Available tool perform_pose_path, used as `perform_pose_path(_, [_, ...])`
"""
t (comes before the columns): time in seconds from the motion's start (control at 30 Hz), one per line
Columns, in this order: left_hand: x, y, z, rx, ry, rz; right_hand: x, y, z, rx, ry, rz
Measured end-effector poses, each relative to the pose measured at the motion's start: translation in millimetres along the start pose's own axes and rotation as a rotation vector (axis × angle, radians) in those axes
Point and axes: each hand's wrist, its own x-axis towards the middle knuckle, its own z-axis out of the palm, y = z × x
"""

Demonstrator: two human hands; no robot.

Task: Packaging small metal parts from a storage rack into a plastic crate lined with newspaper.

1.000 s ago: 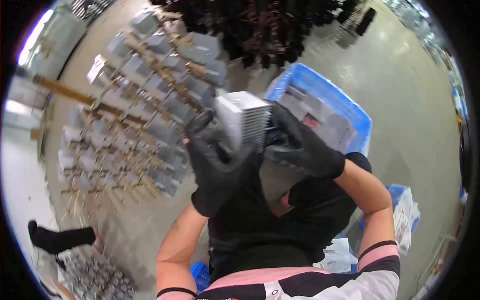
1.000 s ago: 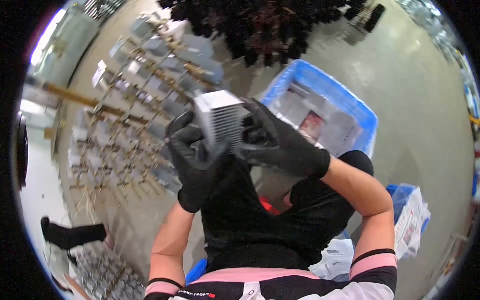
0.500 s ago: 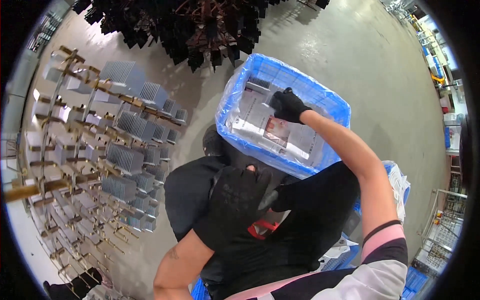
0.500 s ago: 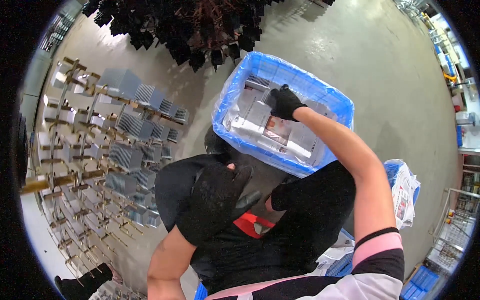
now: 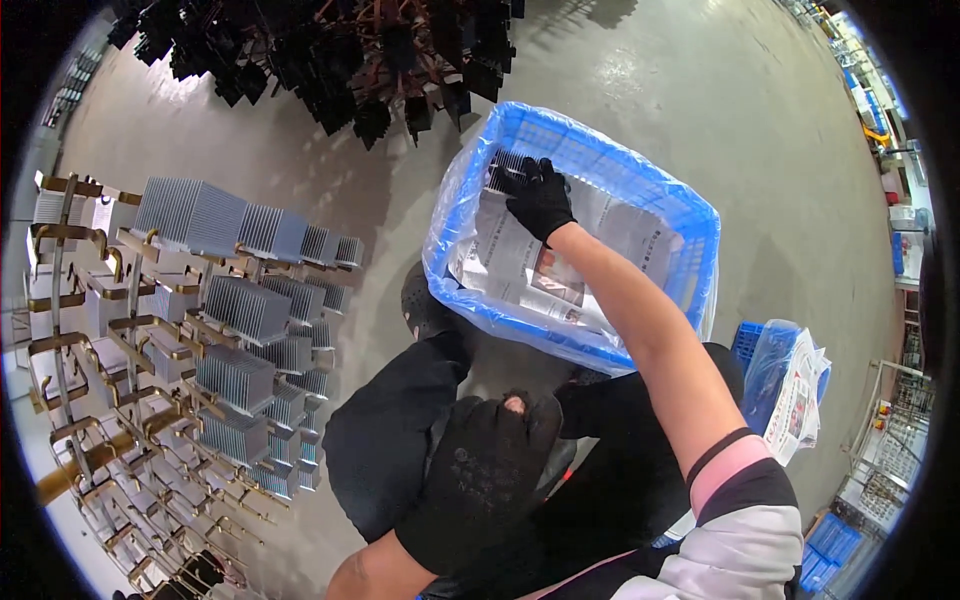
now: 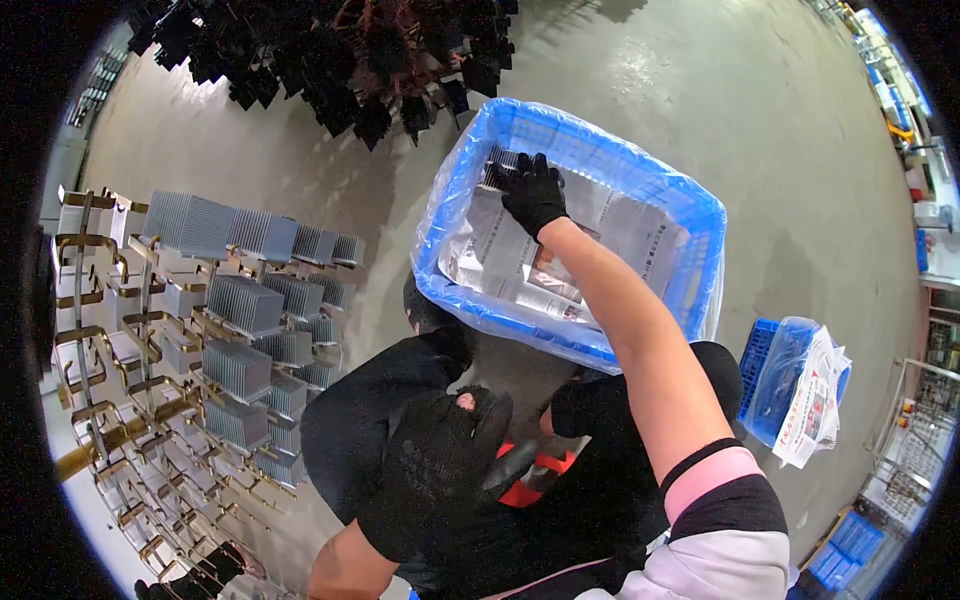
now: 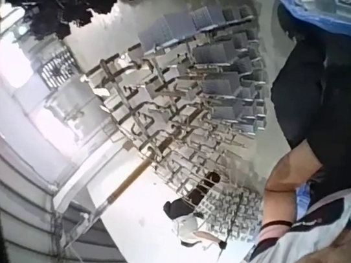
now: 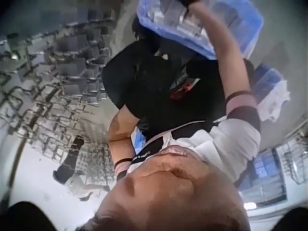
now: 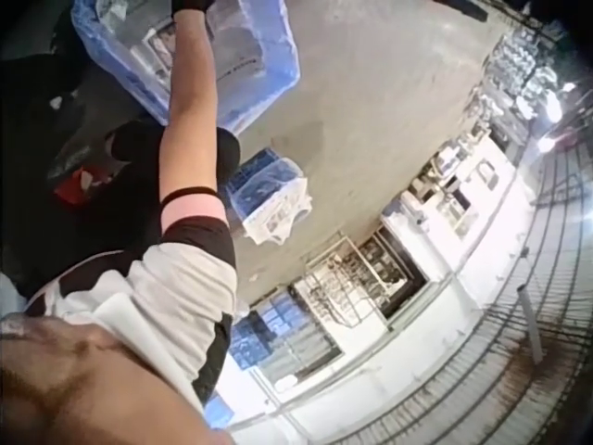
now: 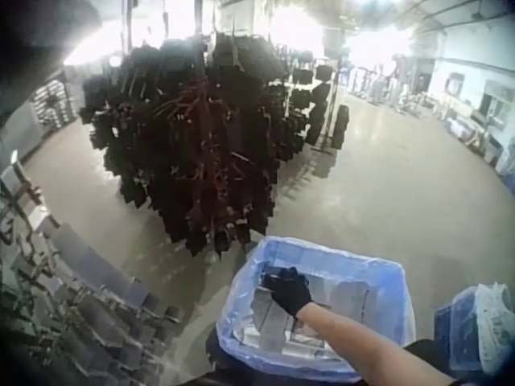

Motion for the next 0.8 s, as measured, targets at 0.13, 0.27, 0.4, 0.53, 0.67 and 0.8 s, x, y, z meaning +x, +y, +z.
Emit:
perform_pose_path(0.13, [2.9, -1.1, 2.8, 0.004, -0.004, 0.076, -9.5, 7.1, 34.2, -0.152, 0.149, 0.082])
perform_pose_path(0.27, [1.6, 0.2, 0.0, 0.038, -0.024, 0.042, 3.8, -17.3, 34.7, -0.102, 0.047, 0.192])
perform_pose_path(0.4, [4.9, 3.5, -3.5, 0.052, -0.054, -0.011, 5.9, -24.0, 30.8, 0.0, -0.011, 0.288])
perform_pose_path(0.53, [1.4, 6.2, -16.1, 0.058, -0.064, -0.069, 17.7, -47.2, 32.6, 0.032, 0.0, 0.297])
perform_pose_path(0.67, [1.9, 8.4, 13.1, 0.035, 0.188, 0.05, 7.0, 16.9, 46.1, 0.036, 0.105, 0.187])
perform_pose_path(0.8, [-16.7, -1.8, 34.6, 0.033, 0.422, 0.072, 7.2, -24.7, -15.2, 0.028, -0.094, 0.27])
